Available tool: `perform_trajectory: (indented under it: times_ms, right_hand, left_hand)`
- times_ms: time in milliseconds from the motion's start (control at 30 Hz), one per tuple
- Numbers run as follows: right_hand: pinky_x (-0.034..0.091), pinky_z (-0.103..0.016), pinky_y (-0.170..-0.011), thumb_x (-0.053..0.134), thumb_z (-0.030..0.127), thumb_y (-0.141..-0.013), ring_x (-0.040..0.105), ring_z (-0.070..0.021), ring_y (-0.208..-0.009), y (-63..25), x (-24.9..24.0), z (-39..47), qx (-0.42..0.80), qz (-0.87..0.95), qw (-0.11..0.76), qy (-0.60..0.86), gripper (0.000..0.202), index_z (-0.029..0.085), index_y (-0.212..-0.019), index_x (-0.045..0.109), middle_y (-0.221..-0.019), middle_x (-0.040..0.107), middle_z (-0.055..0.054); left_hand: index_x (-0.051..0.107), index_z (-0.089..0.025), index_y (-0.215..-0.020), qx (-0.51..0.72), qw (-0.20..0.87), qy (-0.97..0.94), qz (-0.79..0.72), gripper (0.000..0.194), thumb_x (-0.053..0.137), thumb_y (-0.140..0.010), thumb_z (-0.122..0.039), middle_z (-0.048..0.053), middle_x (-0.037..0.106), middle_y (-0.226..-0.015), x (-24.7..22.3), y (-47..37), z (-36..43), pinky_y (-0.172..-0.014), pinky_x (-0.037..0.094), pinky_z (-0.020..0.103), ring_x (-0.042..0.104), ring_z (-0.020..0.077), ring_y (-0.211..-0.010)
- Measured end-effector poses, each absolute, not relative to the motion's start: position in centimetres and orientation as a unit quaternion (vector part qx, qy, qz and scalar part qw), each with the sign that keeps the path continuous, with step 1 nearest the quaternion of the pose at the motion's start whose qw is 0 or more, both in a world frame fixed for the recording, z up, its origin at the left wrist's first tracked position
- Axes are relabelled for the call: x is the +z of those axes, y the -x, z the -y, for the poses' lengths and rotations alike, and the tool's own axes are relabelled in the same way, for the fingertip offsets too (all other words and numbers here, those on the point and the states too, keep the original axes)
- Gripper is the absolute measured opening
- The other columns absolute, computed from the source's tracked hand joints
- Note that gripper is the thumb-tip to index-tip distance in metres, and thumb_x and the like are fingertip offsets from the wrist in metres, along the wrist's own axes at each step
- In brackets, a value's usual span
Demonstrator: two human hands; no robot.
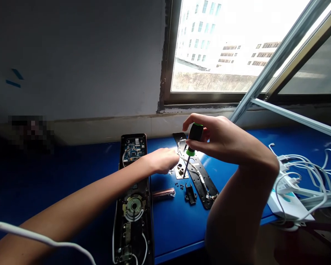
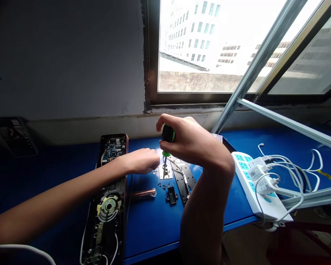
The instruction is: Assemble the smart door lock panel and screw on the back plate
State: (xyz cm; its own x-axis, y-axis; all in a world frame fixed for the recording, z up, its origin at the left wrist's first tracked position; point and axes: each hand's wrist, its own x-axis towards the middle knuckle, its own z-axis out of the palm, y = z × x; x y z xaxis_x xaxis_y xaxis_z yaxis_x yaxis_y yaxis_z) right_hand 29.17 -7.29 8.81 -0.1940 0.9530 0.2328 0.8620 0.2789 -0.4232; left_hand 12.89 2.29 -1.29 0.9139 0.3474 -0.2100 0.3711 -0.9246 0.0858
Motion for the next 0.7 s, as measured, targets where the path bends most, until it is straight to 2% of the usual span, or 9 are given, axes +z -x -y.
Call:
perform_trajectory:
  times_ms: [233, 367, 500, 633, 700]
  right_hand:
    - [0.04, -0.027, -0.048, 0.071, 0.029, -0.083, 0.054, -0.0145, -0.062, -29.3, 8.6, 7.4, 0.089, 0.773, 0.244, 0.579, 0.017, 0.026, -0.1, 0.066, -0.073, 0.063, 0.0]
    - [0.042, -0.027, -0.05, 0.072, 0.028, -0.083, 0.056, -0.0143, -0.064, -28.7, 8.7, 7.1, 0.081, 0.781, 0.24, 0.571, 0.019, 0.026, -0.101, 0.066, -0.075, 0.064, 0.0]
    - [0.049, -0.028, -0.056, 0.071, 0.023, -0.083, 0.061, -0.0145, -0.066, -27.9, 9.0, 7.0, 0.101, 0.8, 0.247, 0.538, 0.022, 0.025, -0.104, 0.066, -0.078, 0.069, 0.001]
    - [0.055, -0.029, -0.062, 0.071, 0.02, -0.084, 0.068, -0.0147, -0.072, -27.4, 9.2, 7.0, 0.105, 0.82, 0.28, 0.487, 0.027, 0.024, -0.111, 0.065, -0.094, 0.074, -0.002]
    - [0.057, -0.03, -0.063, 0.071, 0.02, -0.085, 0.07, -0.0155, -0.074, -27.3, 9.1, 6.9, 0.096, 0.828, 0.293, 0.469, 0.029, 0.024, -0.113, 0.065, -0.095, 0.075, -0.002]
  left_hand:
    - [0.064, -0.017, -0.065, -0.099, 0.049, -0.977, -0.183, 0.019, 0.061, -0.072, 0.001, 0.005, 0.066, -0.07, -1.5, -13.2, -2.0, -0.056, 0.04, 0.03, 0.058, 0.019, -0.061]
    - [0.069, -0.017, -0.073, -0.06, 0.043, -0.978, -0.195, 0.016, 0.062, -0.08, -0.005, 0.007, 0.069, -0.077, -0.5, -11.8, -1.6, -0.059, 0.043, 0.032, 0.064, 0.0223, -0.068]
    - [0.076, -0.018, -0.098, 0.06, 0.064, -0.978, -0.191, 0.013, 0.064, -0.093, -0.015, 0.009, 0.074, -0.104, 0.7, -8.0, -1.1, -0.081, 0.055, 0.037, 0.07, 0.0252, -0.096]
    - [0.077, -0.02, -0.106, 0.195, 0.065, -0.959, -0.195, 0.018, 0.059, -0.101, -0.023, 0.01, 0.073, -0.118, 1.1, -3.4, -0.9, -0.097, 0.057, 0.042, 0.062, 0.027, -0.119]
    - [0.077, -0.021, -0.108, 0.263, 0.052, -0.941, -0.206, 0.019, 0.06, -0.101, -0.025, 0.01, 0.072, -0.123, 1.0, -1.5, -1.0, -0.104, 0.055, 0.045, 0.055, 0.0288, -0.13]
